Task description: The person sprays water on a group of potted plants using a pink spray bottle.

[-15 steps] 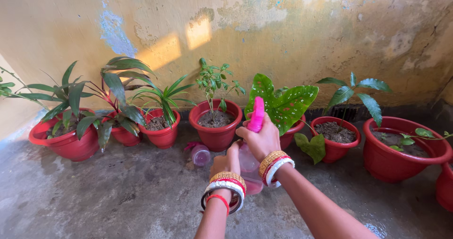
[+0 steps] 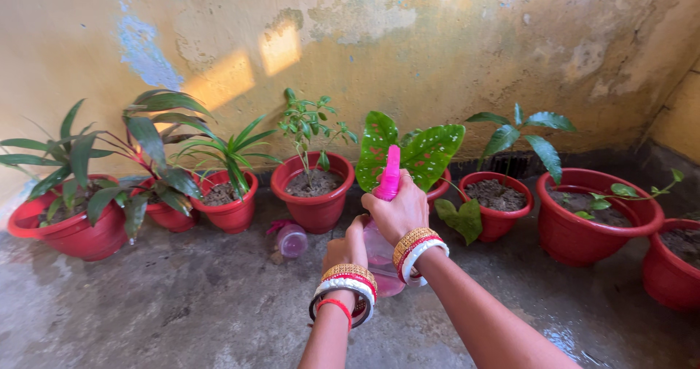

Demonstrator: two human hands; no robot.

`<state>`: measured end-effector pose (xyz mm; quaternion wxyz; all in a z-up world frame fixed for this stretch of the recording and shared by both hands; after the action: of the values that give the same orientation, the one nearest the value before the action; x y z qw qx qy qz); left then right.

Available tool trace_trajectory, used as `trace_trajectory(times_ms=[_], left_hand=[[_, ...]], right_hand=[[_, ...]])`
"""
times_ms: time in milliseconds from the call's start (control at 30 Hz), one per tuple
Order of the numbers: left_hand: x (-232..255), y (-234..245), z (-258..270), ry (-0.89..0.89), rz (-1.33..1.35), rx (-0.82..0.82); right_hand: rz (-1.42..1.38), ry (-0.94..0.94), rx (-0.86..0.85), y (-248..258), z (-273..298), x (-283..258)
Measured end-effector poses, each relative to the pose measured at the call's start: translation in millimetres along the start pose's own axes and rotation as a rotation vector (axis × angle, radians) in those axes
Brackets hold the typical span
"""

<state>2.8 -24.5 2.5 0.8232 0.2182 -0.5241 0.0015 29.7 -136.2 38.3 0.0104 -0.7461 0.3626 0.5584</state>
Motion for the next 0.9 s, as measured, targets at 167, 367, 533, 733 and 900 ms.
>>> trace_trajectory(times_ms=[167,367,533,733,900], left_hand=[[1.2,-11.5,-3.5,-0.010,-0.022,-0.035],[3.8,-25.7,-4.6,0.006,-0.007,-0.047],[3.2,-23.1,-2.6,-0.003,0.001,-0.097],[6.3,-26.0,-4.8,0.009,-0.072,-0.077],[9.6,-31.1,-0.9,-0.010,-0.112,-0.104]], right_hand=[[-0.020,0.024,-0.014,4.1,-8.7,11.2],[0.148,-0.028,0.001,17.2,-11.4,8.1],[0.125,-0.044,0.022,18.8,-6.2,10.5],[0.021,-0.045,0.051,13.4,-12.0,24.9],[0.065,-0.040,0.087,22.4,-11.9,25.3]])
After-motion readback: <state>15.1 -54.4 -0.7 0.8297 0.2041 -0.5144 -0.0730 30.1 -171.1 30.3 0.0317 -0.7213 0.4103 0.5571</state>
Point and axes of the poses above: each hand's wrist, its own z-axis away from the middle knuckle, its own y-axis out of the back of the hand, x = y × z, the point moved 1 cm from there along -z, towards the middle knuckle, and after that the axes turned 5 degrees about x, right-handed, at the moved point
